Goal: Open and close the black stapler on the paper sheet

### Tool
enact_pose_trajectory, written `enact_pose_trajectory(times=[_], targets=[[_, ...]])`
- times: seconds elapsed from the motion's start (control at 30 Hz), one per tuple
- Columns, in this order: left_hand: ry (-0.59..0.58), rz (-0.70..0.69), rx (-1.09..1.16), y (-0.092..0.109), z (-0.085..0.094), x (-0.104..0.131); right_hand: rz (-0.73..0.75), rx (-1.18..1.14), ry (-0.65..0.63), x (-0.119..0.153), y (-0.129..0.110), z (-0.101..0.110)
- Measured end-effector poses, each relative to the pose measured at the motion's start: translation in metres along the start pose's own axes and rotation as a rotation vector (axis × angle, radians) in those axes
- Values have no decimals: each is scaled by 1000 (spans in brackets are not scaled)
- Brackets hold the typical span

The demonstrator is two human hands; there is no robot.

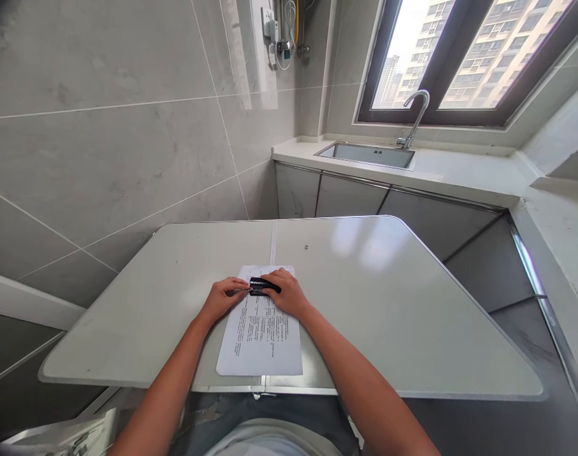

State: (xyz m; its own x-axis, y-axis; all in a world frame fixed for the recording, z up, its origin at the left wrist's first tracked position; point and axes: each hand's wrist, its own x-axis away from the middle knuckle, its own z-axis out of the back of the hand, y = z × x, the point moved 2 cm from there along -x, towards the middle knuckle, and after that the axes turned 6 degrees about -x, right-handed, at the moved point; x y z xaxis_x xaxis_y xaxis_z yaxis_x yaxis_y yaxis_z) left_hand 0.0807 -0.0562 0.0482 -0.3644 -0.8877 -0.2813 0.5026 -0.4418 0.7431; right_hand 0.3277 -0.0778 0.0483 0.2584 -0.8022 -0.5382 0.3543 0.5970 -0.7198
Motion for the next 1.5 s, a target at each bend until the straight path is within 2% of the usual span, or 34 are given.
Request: enact_pose_trajectory(times=[0.17,0.27,0.4,0.67,0.77,0.83,0.9,1.0,1.07,1.13,1.23,1.37,1.5], targets=[[-33,-16,22,-3,15,3,-32,-89,62,-1,3,2],[2,15,69,1,17,4,-39,-143,84,-2,1,6],[69,95,102,11,12,5,-11,-211,53,-4,-9,9],[-66,22,29,17,-3,5,88,-244,-75,-1,-24,-4],[-47,17,-7,15,-2,5,78,-253,-59,-2,-26,-3],[38,17,-37,15,-1,4,21,-238,28,-5,-23,7],[72,-5,-74,15,-2,2,-66,-199,189,-8,-15,27],[-60,-98,-198,16,-10,2,-174,-59,396,-8,5,66],[-159,-147,-293,15,-16,3,-230,54,429,-4,21,90],[-186,-152,-350,13,-20,4,-305,102,383,2,35,109],[-136,-120,-380,9,-22,4,-423,27,197,12,47,126],[-92,-104,-394,6,-23,4,-440,-56,-61,19,40,133],[-99,-97,-400,6,-23,4,-391,-38,-198,18,27,129]])
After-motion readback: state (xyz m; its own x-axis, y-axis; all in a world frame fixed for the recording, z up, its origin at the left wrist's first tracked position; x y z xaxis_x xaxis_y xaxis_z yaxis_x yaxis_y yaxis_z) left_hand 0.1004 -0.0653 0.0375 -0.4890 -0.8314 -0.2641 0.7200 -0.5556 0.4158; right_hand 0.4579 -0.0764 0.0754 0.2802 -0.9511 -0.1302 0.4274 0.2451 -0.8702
